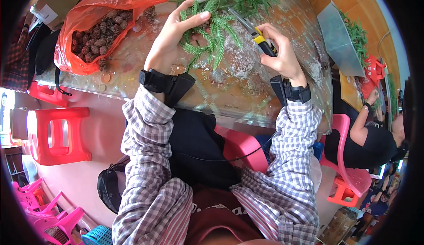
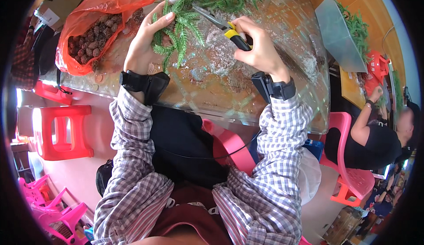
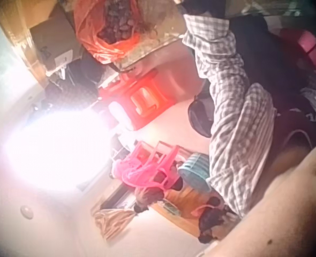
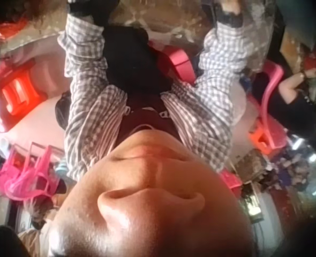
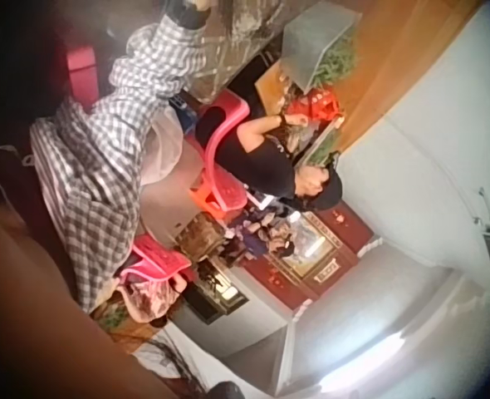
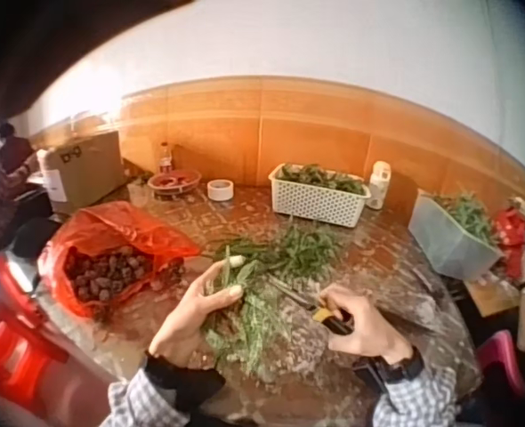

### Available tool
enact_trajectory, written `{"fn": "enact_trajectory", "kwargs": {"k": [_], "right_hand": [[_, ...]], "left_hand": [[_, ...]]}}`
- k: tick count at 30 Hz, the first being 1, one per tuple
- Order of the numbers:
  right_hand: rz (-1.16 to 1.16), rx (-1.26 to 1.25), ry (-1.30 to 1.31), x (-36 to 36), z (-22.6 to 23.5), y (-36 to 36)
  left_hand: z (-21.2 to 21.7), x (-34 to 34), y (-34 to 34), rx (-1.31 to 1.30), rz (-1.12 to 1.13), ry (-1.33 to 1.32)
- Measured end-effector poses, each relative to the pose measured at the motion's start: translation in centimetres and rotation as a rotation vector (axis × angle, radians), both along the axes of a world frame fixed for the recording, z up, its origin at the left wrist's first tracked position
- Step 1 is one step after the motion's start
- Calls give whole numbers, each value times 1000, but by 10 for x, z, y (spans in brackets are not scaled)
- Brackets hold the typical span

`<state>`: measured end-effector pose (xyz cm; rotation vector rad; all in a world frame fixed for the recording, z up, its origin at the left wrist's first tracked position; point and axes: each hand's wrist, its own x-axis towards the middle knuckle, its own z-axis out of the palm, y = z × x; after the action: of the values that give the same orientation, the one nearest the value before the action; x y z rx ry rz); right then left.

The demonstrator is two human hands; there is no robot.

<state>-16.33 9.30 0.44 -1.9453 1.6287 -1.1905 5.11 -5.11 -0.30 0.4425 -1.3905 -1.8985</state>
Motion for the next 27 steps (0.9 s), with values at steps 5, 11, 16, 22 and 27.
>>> {"fn": "enact_trajectory", "kwargs": {"k": [5,11,16,22,27], "right_hand": [[24,-2,9,6,2,0],[8,37,-10,7,4,2],[-34,-44,24,7,-1,2],[-246,139,39,15,-3,3],[-206,51,-97,13,-11,4]], "left_hand": [[-4,-3,0,18,-115,27],[-6,-6,1,-3,-130,-7],[0,-7,8,-27,-123,-60],[15,-13,23,-401,177,17],[36,-11,33,-468,109,173]]}}
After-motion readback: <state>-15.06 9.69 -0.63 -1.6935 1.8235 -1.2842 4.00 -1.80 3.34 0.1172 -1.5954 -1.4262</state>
